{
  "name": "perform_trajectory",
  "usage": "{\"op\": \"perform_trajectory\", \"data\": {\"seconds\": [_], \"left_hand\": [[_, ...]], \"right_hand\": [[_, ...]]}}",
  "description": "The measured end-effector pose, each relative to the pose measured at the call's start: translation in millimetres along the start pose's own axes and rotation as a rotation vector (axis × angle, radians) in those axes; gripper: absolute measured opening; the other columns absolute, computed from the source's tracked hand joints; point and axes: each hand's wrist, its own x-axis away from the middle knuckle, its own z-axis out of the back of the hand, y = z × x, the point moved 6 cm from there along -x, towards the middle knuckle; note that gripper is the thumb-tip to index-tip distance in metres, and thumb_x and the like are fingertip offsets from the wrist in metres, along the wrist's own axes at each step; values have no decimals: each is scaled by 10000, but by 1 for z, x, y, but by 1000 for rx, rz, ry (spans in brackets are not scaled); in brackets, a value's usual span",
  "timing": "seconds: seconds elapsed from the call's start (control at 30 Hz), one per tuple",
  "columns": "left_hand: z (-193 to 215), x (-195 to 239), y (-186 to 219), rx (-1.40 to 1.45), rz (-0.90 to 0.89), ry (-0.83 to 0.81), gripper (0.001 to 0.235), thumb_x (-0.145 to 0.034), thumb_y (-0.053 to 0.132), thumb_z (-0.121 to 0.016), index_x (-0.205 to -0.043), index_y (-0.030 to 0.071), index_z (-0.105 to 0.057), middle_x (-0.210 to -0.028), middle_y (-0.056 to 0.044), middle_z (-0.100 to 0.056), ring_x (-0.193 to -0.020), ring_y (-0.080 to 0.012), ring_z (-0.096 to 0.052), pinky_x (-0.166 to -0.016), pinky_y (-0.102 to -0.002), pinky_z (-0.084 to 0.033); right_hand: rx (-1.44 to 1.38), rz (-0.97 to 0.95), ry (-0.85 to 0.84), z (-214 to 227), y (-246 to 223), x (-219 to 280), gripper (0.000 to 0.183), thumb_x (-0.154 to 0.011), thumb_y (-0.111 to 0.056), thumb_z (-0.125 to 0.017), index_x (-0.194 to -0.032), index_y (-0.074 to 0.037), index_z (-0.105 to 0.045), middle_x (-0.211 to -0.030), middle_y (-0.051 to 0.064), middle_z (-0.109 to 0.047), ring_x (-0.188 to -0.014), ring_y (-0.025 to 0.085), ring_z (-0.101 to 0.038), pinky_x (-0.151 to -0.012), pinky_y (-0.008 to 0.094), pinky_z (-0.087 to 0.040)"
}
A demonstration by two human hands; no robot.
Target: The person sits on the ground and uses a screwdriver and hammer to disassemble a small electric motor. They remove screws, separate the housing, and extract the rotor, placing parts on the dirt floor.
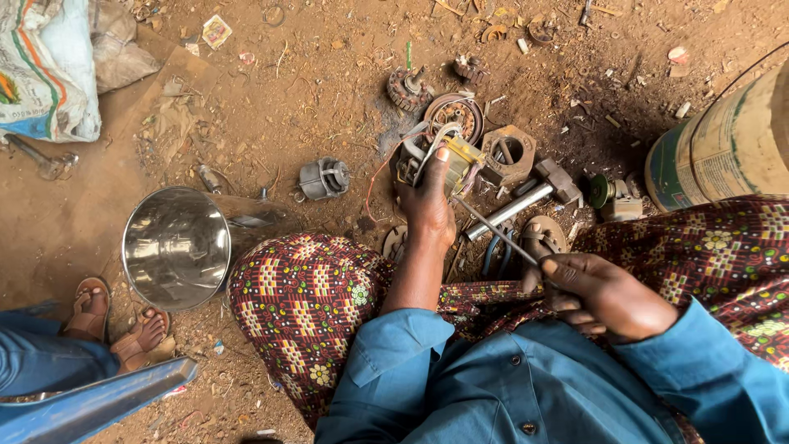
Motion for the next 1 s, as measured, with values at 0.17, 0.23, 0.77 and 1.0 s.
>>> {"op": "perform_trajectory", "data": {"seconds": [0.17, 0.23, 0.77, 1.0], "left_hand": [[7, -3, -9, -50, 50, 50, 828, -766, 296, -867, -1435, 68, -434, -1369, -137, -572, -1303, -258, -545, -1166, -438, -401], [6, -3, -9, -45, 40, 63, 838, -770, 289, -871, -1428, 87, -392, -1359, -133, -577, -1301, -255, -554, -1166, -426, -397], [7, 1, 2, -27, 38, 102, 771, -733, 331, -866, -1361, 30, -534, -1310, -126, -608, -1274, -250, -563, -1133, -451, -395], [6, 5, 1, -35, 19, 59, 803, -739, 313, -866, -1402, 40, -504, -1283, -108, -623, -1243, -238, -588, -1134, -451, -427]], "right_hand": [[1305, 708, 579, -25, -38, 24, 264, -988, -298, -588, -1093, -102, -730, -676, 88, -622, -549, 273, -586, -478, 407, -474], [1583, 823, 751, -39, -45, 36, 281, -952, -291, -622, -1118, -83, -712, -732, 119, -662, -608, 327, -654, -505, 447, -510], [-24, 133, 30, 16, 1, 4, 334, -973, -232, -544, -1137, -3, -723, -669, -37, -545, -462, 69, -355, -356, 229, -255], [1431, 834, 563, -17, -42, 32, 190, -1002, -308, -617, -993, -134, -691, -739, 74, -660, -624, 274, -648, -582, 398, -519]]}}
